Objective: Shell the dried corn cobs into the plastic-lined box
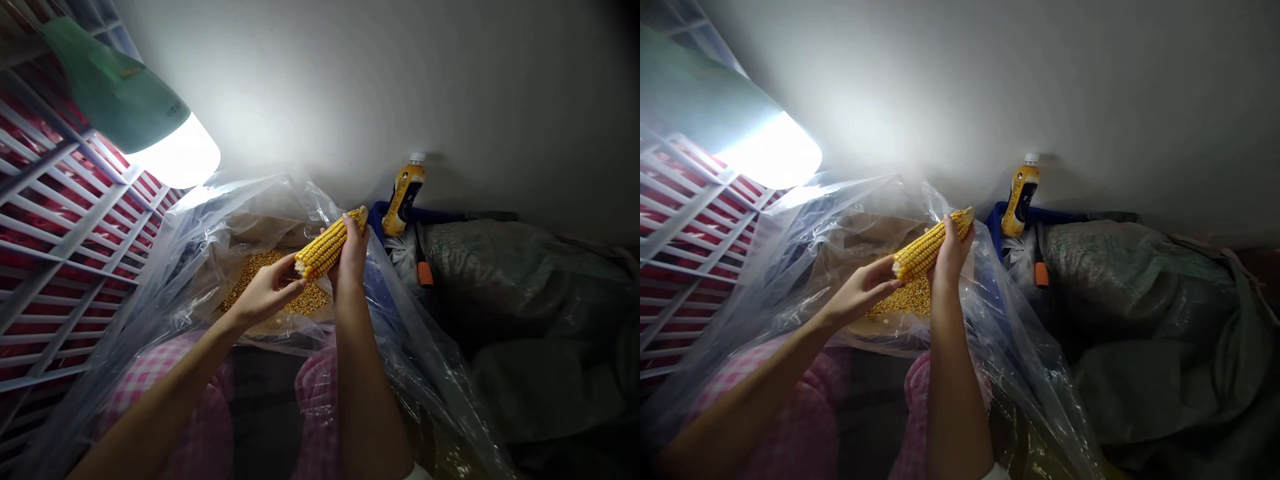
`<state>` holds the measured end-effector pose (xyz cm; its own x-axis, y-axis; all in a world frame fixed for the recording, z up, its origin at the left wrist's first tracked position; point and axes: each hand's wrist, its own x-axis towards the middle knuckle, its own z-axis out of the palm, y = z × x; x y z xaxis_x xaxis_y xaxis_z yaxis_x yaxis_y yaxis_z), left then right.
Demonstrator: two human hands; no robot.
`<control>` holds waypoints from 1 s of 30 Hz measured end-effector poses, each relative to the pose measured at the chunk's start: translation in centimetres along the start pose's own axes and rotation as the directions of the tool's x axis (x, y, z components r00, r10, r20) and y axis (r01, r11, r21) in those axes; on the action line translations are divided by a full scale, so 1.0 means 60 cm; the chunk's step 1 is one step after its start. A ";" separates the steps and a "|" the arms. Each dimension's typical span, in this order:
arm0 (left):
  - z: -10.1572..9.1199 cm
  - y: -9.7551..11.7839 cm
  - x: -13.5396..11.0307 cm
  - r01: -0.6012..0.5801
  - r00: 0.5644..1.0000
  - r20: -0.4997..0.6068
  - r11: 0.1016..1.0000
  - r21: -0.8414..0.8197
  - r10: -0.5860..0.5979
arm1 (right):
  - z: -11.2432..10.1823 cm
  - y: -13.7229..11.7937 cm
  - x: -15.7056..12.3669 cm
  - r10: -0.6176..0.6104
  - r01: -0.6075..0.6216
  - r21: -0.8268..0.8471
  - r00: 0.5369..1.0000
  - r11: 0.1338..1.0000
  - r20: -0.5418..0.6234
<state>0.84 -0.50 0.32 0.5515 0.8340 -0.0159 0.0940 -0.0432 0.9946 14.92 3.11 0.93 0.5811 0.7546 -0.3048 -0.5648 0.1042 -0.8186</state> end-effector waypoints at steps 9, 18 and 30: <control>0.000 0.000 0.000 0.040 0.995 -0.095 0.999 0.023 -0.038 | 0.006 0.008 0.001 -0.023 0.023 -0.003 1.000 1.000 0.001; 0.001 0.005 0.000 0.138 0.980 -0.150 0.989 0.055 -0.129 | 0.007 0.014 -0.002 -0.061 0.062 -0.075 0.998 0.995 0.011; 0.005 -0.001 0.004 0.199 0.967 -0.157 0.979 -0.041 -0.203 | 0.005 0.019 -0.006 -0.172 0.174 -0.180 0.985 0.968 0.028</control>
<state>1.22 -0.45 0.22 0.3842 0.9011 -0.2011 0.1681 0.1460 0.9749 13.93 3.16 0.26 0.6527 0.7436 -0.1453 -0.3396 0.1157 -0.9334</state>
